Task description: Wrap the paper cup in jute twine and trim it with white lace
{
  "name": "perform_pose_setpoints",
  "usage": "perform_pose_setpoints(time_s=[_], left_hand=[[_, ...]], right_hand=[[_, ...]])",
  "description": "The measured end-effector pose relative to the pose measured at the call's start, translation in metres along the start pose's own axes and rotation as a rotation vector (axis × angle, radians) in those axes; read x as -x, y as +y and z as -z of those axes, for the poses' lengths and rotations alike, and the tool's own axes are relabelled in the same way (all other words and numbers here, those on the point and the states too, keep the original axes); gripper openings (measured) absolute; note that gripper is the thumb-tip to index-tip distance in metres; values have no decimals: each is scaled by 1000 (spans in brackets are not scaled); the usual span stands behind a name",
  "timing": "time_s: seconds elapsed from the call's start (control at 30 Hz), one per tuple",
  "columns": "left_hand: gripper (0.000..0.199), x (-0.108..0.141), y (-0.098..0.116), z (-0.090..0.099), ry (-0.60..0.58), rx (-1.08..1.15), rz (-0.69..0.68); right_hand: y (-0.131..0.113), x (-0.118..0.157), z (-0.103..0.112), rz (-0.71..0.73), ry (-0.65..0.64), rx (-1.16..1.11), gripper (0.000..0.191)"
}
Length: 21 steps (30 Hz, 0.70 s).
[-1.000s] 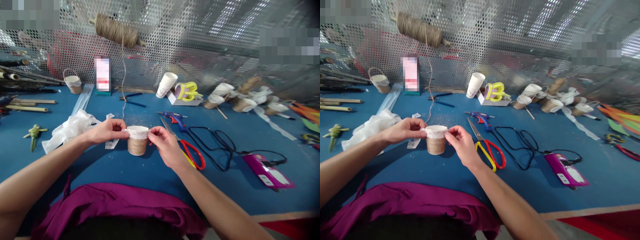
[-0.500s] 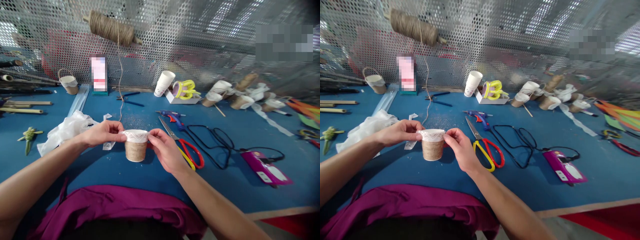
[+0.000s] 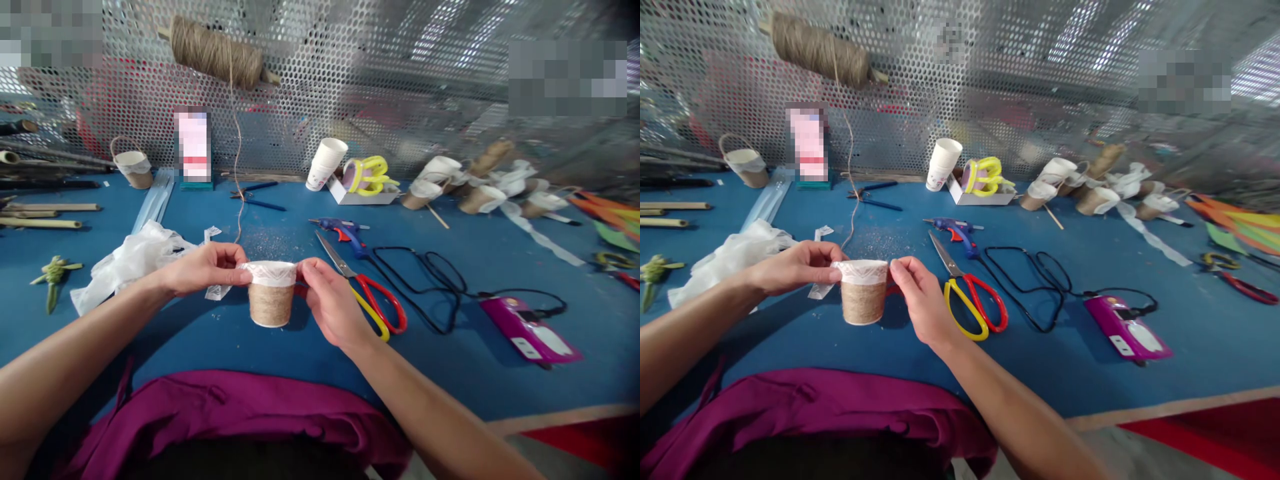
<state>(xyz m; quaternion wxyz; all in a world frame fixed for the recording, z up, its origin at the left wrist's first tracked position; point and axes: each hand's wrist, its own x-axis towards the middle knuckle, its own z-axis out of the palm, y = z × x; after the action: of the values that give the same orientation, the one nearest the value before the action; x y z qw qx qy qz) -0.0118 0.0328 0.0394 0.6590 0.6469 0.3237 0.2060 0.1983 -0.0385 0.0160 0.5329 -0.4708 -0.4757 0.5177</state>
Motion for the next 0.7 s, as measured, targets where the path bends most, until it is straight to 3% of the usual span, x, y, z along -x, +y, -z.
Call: perform_pose_setpoints(time_s=[0.23, 0.7], left_hand=[[28, 1, 4, -13, 100, -95, 25], [22, 5, 10, -14, 79, -175, -88]], right_hand=[[2, 3, -3, -67, -48, 26, 53], [5, 4, 1, -80, -85, -70, 49]])
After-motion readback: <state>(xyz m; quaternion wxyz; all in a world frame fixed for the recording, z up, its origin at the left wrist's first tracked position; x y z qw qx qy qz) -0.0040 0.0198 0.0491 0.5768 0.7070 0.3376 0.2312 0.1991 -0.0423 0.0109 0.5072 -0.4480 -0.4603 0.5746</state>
